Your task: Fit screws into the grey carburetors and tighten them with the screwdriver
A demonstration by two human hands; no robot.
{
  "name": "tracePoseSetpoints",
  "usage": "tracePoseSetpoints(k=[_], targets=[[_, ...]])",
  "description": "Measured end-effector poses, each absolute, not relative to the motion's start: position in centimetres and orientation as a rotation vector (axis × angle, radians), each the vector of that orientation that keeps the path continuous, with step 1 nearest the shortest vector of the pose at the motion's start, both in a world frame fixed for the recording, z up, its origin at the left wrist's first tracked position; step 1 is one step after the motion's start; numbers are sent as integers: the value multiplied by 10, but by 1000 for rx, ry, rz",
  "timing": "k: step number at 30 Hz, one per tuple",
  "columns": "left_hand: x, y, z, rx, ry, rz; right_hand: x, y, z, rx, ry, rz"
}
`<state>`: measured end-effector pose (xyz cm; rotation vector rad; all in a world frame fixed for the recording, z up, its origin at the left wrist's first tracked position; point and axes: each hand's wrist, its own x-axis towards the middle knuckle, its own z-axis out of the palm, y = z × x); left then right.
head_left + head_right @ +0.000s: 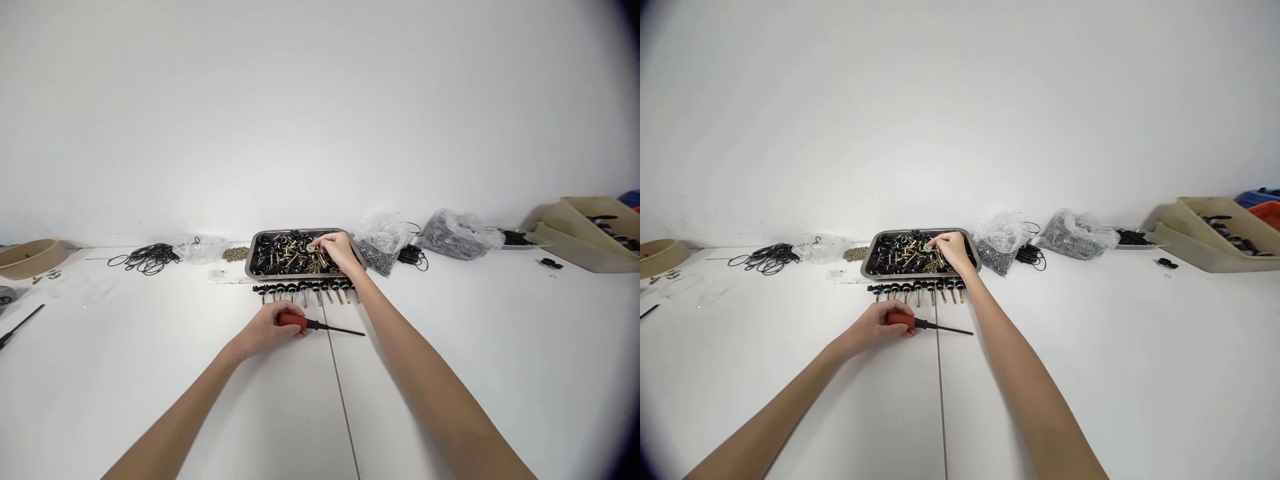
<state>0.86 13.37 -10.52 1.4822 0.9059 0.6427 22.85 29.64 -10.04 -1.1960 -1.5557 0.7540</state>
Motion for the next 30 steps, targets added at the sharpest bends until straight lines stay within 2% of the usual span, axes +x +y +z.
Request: tracePoseSetpoints(k=[30], targets=[[8,133,-106,1472,910,643,229,296,-101,-1214,-1569,755]])
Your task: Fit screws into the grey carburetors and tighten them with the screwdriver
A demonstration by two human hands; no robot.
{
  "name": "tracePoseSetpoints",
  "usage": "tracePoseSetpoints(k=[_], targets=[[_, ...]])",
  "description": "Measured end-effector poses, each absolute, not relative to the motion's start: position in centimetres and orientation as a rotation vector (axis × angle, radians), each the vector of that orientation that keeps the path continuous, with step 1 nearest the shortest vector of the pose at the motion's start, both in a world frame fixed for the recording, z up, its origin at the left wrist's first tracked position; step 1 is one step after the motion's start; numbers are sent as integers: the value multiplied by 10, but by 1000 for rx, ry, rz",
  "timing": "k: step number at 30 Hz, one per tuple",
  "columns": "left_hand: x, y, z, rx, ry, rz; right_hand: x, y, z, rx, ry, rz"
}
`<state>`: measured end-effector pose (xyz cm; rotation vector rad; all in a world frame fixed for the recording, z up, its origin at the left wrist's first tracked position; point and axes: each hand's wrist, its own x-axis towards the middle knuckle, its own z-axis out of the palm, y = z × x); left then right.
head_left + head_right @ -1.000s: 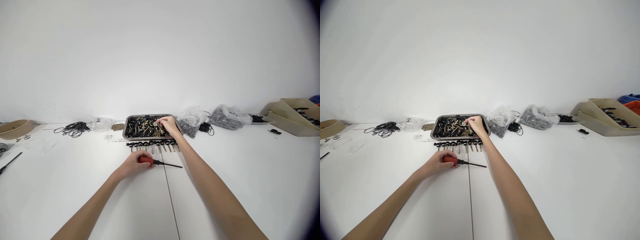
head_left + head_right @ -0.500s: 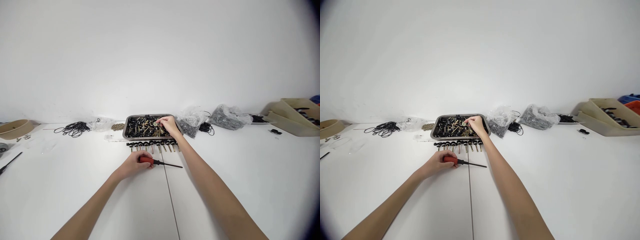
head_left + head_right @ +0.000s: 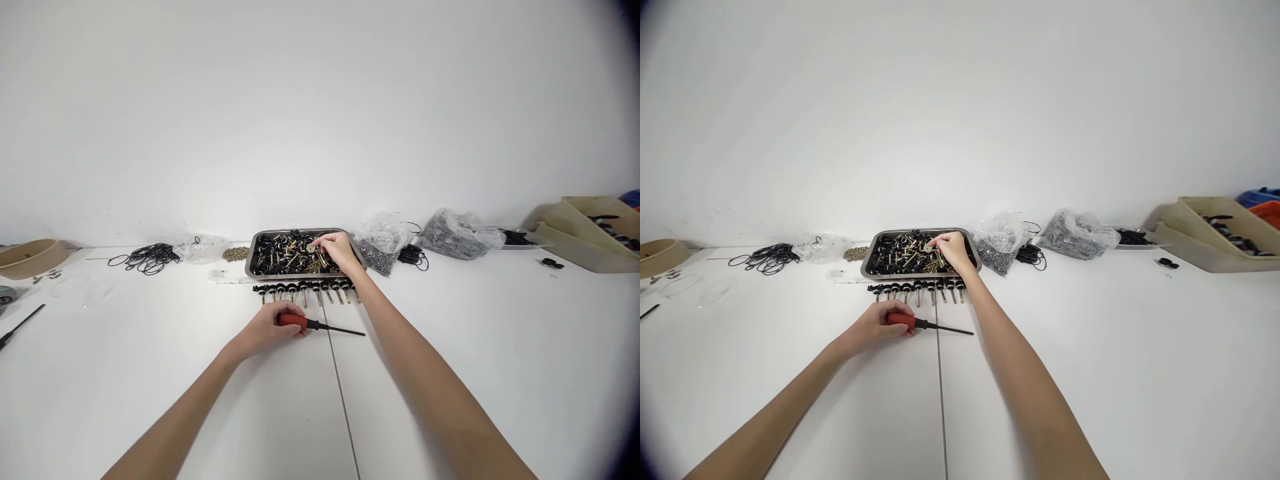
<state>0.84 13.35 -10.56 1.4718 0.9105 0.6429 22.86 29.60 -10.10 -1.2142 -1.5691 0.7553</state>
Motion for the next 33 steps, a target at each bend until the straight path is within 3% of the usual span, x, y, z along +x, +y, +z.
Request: tracePoseSetpoints(k=[33], targets=[[9,134,-105,1479,912,643,220,285,-90,-1350,-1866,584]])
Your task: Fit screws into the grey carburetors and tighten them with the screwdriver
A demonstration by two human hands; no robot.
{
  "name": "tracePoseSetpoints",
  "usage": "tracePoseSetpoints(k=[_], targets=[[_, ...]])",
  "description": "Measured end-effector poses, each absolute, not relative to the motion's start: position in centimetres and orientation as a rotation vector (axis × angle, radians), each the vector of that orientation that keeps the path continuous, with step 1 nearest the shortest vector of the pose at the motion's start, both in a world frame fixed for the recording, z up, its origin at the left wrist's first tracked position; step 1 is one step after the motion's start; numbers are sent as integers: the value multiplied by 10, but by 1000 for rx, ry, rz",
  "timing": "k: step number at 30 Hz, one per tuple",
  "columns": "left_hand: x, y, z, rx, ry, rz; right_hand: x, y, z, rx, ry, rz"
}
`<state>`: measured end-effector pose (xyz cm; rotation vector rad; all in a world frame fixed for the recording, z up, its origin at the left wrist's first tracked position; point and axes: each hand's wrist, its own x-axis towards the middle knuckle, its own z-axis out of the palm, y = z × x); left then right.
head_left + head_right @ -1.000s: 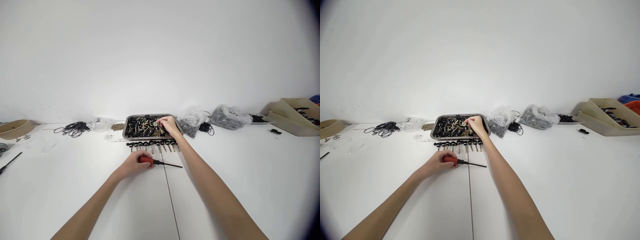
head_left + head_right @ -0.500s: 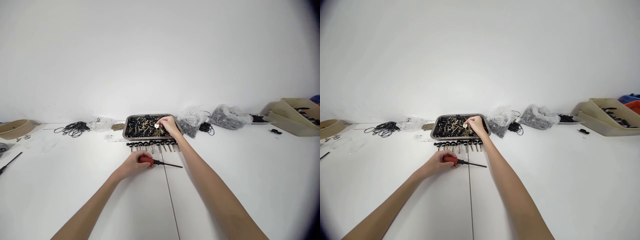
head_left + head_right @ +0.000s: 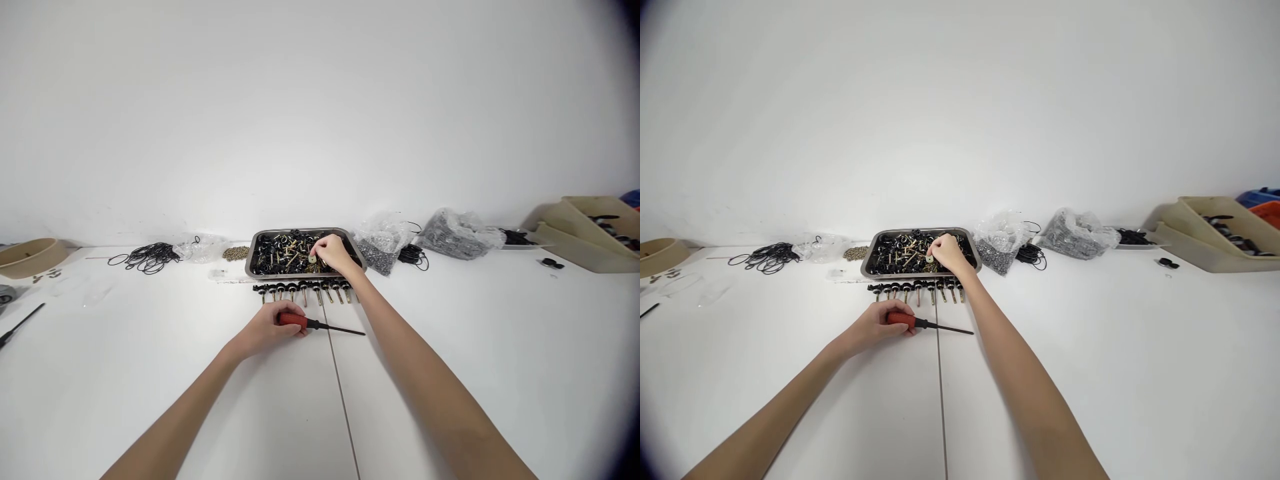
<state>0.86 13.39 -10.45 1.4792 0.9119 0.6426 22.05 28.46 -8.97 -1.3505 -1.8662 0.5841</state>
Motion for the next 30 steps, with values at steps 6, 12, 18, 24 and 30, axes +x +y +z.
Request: tracePoseSetpoints(k=[6,12,18,24,30], targets=[[8,133,-104,1486,912,642,217,280,-89,-1363,-1997,579],[9,133,-104,1475,906,645,216,278,-88,-1371,-2042,565],[8,133,-104,1475,911,643,216,279,-88,-1369,-2069,560],[8,133,-103,1479,912,637,217,281,-90,-1363,-2088,554],[8,133,-102,1481,911,635,217,284,-92,-1360,-2098,542]])
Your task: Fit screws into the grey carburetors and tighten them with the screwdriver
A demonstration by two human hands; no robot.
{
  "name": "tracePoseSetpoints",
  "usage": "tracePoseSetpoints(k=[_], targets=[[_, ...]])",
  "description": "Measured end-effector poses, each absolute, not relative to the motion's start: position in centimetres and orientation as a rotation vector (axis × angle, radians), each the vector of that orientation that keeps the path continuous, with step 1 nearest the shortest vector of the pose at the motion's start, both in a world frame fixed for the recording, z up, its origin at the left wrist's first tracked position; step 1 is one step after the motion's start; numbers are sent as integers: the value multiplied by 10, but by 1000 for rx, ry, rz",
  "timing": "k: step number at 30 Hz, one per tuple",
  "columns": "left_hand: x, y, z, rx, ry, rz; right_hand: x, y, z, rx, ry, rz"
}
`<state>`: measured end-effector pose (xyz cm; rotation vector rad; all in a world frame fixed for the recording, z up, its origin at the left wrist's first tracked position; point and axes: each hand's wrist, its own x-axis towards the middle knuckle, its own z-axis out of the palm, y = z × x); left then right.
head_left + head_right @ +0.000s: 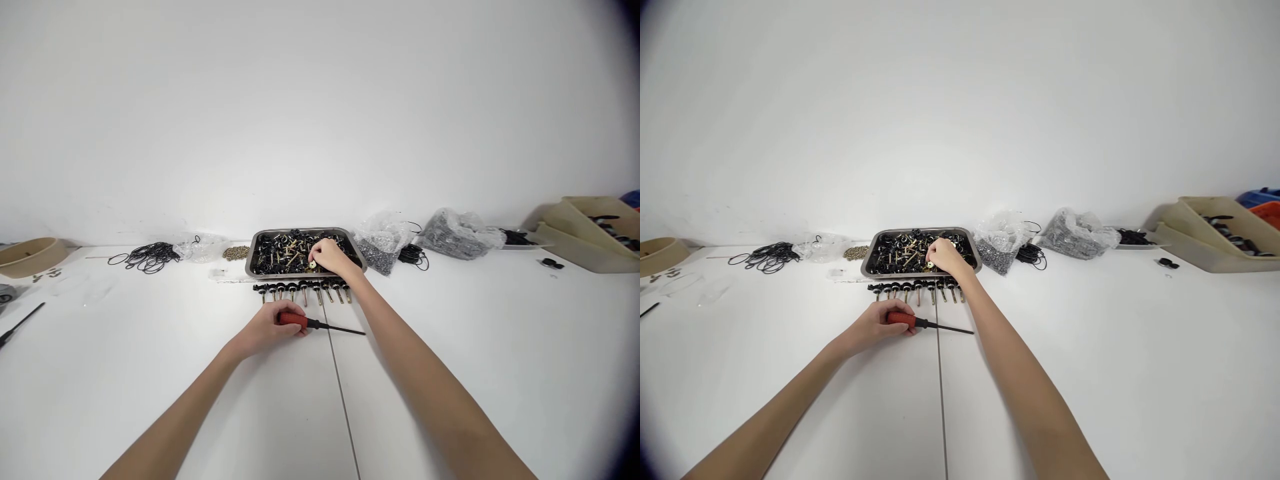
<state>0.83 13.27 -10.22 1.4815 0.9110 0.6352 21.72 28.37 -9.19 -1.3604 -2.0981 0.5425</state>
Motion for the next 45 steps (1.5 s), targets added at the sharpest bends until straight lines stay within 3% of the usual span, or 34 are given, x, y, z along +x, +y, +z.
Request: tracePoseSetpoints(k=[14,25,38,45], targets=[[6,133,-104,1466,868,672,212,280,-89,-1372,-2089,484],[0,132,-110,1432,808,708,208,226,-41,-1291,-2070,417],[3,132,-105,1550,810,747,165,127,-109,-881,-2119,283],[6,132,-102,1443,773,692,174,127,-119,-892,-2046,516]])
